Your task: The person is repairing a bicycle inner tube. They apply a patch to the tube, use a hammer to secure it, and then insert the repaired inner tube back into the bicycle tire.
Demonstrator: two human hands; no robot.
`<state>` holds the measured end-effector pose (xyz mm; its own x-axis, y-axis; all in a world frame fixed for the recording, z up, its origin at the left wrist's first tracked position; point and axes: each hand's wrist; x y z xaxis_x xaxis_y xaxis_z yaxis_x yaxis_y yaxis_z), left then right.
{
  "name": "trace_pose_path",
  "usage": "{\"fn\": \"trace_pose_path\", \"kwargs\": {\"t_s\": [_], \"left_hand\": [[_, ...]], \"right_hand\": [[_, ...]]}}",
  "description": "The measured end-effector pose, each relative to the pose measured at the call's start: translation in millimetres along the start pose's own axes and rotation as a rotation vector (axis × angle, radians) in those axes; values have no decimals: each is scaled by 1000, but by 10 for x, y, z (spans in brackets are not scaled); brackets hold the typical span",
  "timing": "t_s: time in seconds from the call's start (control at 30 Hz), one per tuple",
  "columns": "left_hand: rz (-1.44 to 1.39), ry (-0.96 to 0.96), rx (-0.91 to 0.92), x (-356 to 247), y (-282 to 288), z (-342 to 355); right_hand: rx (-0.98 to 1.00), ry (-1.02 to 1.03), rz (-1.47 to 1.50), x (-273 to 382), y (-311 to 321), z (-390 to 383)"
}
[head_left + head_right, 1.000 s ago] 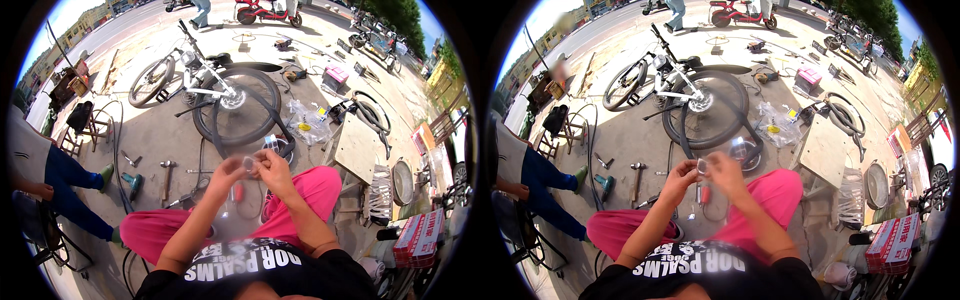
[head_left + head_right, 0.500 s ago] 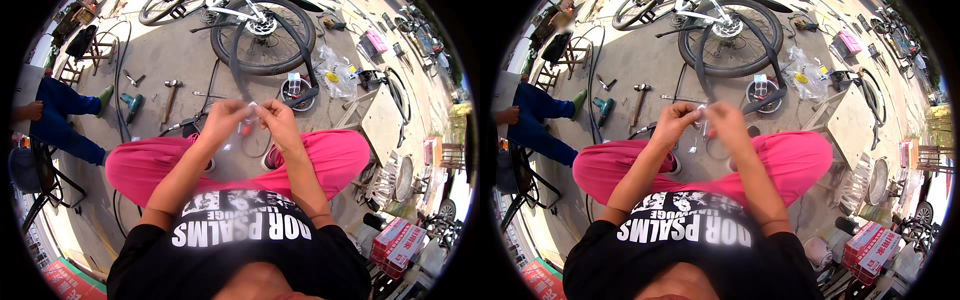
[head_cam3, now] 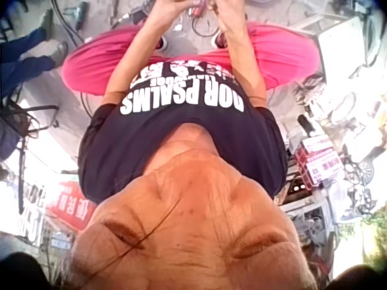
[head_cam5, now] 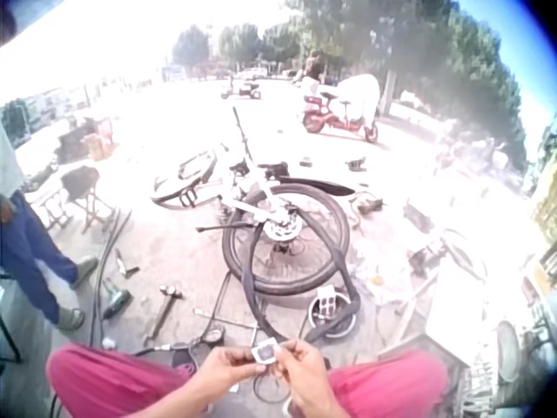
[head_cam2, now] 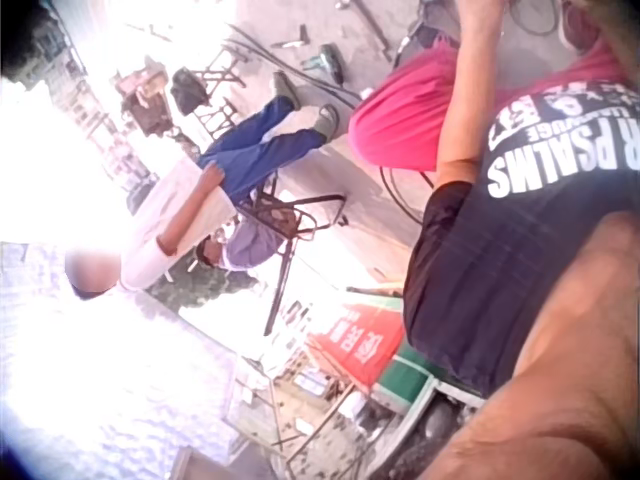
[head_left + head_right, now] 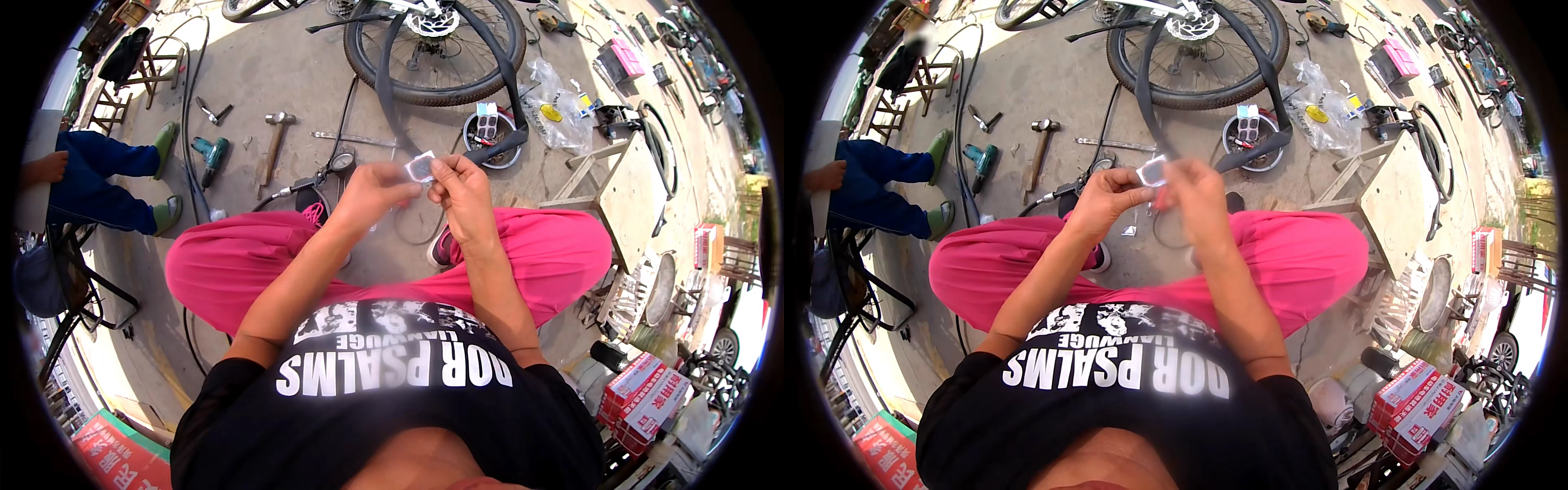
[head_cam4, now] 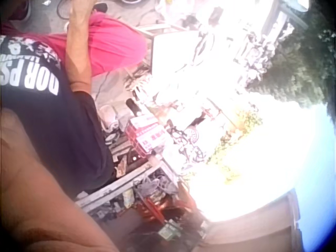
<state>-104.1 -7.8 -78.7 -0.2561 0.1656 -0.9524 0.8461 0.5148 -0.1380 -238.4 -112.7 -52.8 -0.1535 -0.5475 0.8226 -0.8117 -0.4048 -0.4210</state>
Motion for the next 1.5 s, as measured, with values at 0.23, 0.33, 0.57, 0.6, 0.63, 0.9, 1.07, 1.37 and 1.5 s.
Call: {"fn": "trace_pose_path", "kwargs": {"t_s": [0.23,0.33,0.57,0.6,0.63,0.9,1.07,1.37,1.5], "left_hand": [[-48,-11,-6,-28,-28,-19],[-60,27,-29,-6,-3,-20],[-285,13,-59,-63,-11,-16],[-262,12,-77,-65,-3,-20],[-238,11,-95,-65,7,-24],[169,-106,41,-218,161,-23],[160,-75,-12,-209,126,-37],[99,49,1,109,106,-33],[117,10,0,206,132,16]], "right_hand": [[-7,-33,88,-16,29,14],[0,-28,132,-67,66,30],[-72,104,-80,-225,49,-29],[-60,103,-89,-245,43,-42],[-48,101,-98,-257,41,-49],[110,11,-347,-202,74,-34],[163,-109,-301,-280,59,-67],[12,-122,-7,-340,158,20],[89,-266,172,-429,294,105]]}}
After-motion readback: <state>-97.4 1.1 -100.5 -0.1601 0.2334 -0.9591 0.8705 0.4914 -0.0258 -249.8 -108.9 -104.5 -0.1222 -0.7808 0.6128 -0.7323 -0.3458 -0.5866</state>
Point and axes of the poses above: each hand's wrist, its own z-axis towards the middle knuckle, its own y-axis out of the back of the hand, x = y × z, and after that the axes turned 8 degrees about -x, right-handed
